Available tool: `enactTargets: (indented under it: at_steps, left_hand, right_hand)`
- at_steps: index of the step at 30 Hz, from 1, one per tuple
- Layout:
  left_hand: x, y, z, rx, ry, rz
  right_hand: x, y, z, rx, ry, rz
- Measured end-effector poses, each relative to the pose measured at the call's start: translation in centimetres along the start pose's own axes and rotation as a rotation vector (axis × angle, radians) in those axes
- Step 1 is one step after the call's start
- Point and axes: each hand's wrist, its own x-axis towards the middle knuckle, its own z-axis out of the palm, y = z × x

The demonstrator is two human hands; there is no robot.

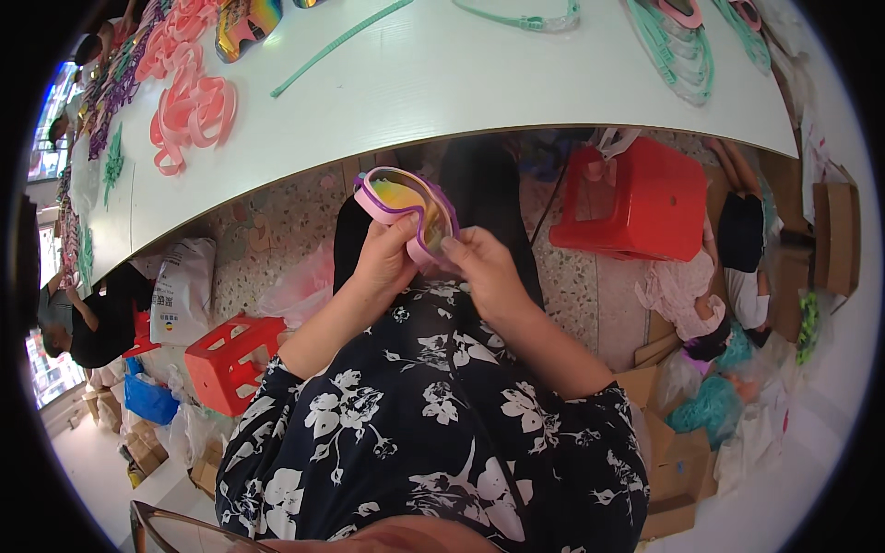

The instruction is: The recorder is assembling colorful protective glasses or goggles by attaching pink elastic bands to the frames.

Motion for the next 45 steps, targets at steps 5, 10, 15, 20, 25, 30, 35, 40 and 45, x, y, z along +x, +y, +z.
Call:
enactTargets:
  at_steps: [5, 10, 15, 20, 25, 30, 35, 40, 45]
  left_hand:
    - [-2.7, 1.2, 0.7, 0.425, 0.018, -0.166]
    - [-6.2, 4.6, 1.0, 1.226, -0.186, 0.169]
    - [0.5, 2.1, 1.2, 1.330, -0.122, 0.408]
    - [0.8, -3.8, 1.4, 1.012, -0.090, 0.086]
    - [1.0, -5.2, 0.3, 0.858, -0.016, -0.021]
    - [0.8, -5.1, 1.2, 0.870, 0.006, -0.040]
    - [0.7, -4.8, 1.5, 0.755, -0.061, -0.080]
    - [0.7, -5.2, -1.1, 0.763, -0.213, -0.113]
    - [0.0, -5.2, -0.9, 0.689, -0.227, -0.115]
  right_hand:
    - [1.7, -7.4, -2.2, -0.488, -0.008, -0.188]
    - [3.6, -16.1, -3.2, -0.955, -0.245, -0.145]
    - [7.2, -16.3, -1.4, -1.215, -0.653, -0.099]
    - [9.3, -13.3, -3.3, -1.130, -0.639, -0.084]
    - [6.6, -8.8, -5.6, -1.032, -0.110, -0.747]
    - [-0.4, -5.4, -4.6, -0.752, 0.060, -0.271]
    - [-1.5, -3.5, -4.8, -0.449, 0.069, -0.283]
    - [-2.0, -3.0, -6.5, -0.306, -0.023, -0.263]
    - [-1.0, -1.0, -7.8, -0.107, -0.023, -0.193]
